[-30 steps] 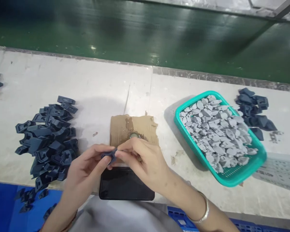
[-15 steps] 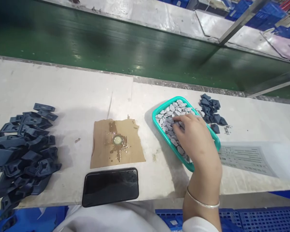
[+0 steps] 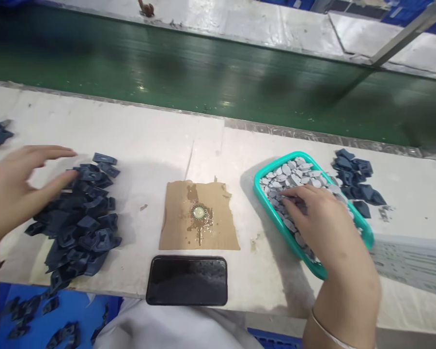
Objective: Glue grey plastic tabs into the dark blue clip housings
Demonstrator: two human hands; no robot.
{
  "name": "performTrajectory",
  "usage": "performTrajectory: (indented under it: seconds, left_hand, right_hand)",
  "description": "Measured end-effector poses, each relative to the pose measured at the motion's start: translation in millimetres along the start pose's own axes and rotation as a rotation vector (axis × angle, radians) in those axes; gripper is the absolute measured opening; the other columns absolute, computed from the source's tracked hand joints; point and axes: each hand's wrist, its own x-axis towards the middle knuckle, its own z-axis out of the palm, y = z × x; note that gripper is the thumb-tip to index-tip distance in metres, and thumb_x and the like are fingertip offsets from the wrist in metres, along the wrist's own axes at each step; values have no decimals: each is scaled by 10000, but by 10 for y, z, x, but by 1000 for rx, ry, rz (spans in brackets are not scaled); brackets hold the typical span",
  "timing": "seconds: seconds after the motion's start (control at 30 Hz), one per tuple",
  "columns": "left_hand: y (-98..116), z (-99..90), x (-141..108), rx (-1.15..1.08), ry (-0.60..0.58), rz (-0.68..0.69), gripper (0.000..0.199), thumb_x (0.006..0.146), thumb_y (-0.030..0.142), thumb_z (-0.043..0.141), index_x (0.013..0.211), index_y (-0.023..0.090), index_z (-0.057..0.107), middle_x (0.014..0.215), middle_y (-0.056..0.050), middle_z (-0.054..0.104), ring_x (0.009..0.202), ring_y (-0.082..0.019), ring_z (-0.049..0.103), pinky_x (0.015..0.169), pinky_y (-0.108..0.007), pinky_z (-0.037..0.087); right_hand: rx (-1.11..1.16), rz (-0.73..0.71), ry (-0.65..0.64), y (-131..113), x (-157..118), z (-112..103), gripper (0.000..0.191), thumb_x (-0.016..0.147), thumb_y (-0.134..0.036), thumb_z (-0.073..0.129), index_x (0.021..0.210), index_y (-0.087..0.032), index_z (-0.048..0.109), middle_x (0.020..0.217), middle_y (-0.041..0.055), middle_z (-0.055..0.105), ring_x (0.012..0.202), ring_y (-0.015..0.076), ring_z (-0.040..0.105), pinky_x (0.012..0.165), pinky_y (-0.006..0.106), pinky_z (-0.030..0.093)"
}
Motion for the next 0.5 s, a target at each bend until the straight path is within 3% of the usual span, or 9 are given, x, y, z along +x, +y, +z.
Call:
performTrajectory:
  seconds: [0.1, 0.23, 0.4, 0.47, 0.5]
  left_hand:
    - [297, -41, 186, 7, -143, 53, 465, 1073, 463, 470, 1419, 182, 603, 1469, -126, 618, 1330, -344, 597, 1068, -489, 528]
    - [194, -4, 185, 45, -176, 138, 429, 1050, 444, 477, 1334, 180, 659, 1354, -120, 676, 1230, -336, 630, 1015, -466, 518]
    - [90, 24, 160, 100, -96, 204, 504, 1065, 523, 398, 1260, 166, 696, 1241, -100, 714, 1061, -289, 666, 888, -388, 525]
    - [137, 7, 143, 82, -93, 179, 557, 1076, 576, 349, 1236, 166, 691, 1261, -56, 687, 997, -215, 657, 923, -348, 512]
    - [171, -5, 130, 68, -89, 149, 552, 1073, 593, 360, 1216, 175, 691, 1260, -29, 678, 977, -184, 648, 951, -340, 503]
  right_hand:
    - [51, 73, 42, 48, -15, 1, 289, 869, -376, 543, 1014, -243, 755, 985, 120, 787, 799, 297, 694, 645, 385, 470]
    - [158, 145, 200, 14, -67, -10, 307, 872, -429, 567, 1057, -285, 764, 796, 64, 741, 561, 217, 593, 512, 333, 407]
    - [569, -1, 417, -394, -152, 11, 241, 919, -430, 665, 1035, -283, 816, 760, 34, 715, 698, 208, 674, 595, 331, 510]
    - [795, -42, 413, -604, -175, 52, 121, 870, -369, 777, 927, -268, 809, 726, 16, 721, 609, 176, 633, 553, 314, 507]
    - [867, -57, 341, -699, -181, 82, 78, 883, -337, 785, 912, -266, 801, 731, 13, 732, 594, 164, 623, 542, 304, 500]
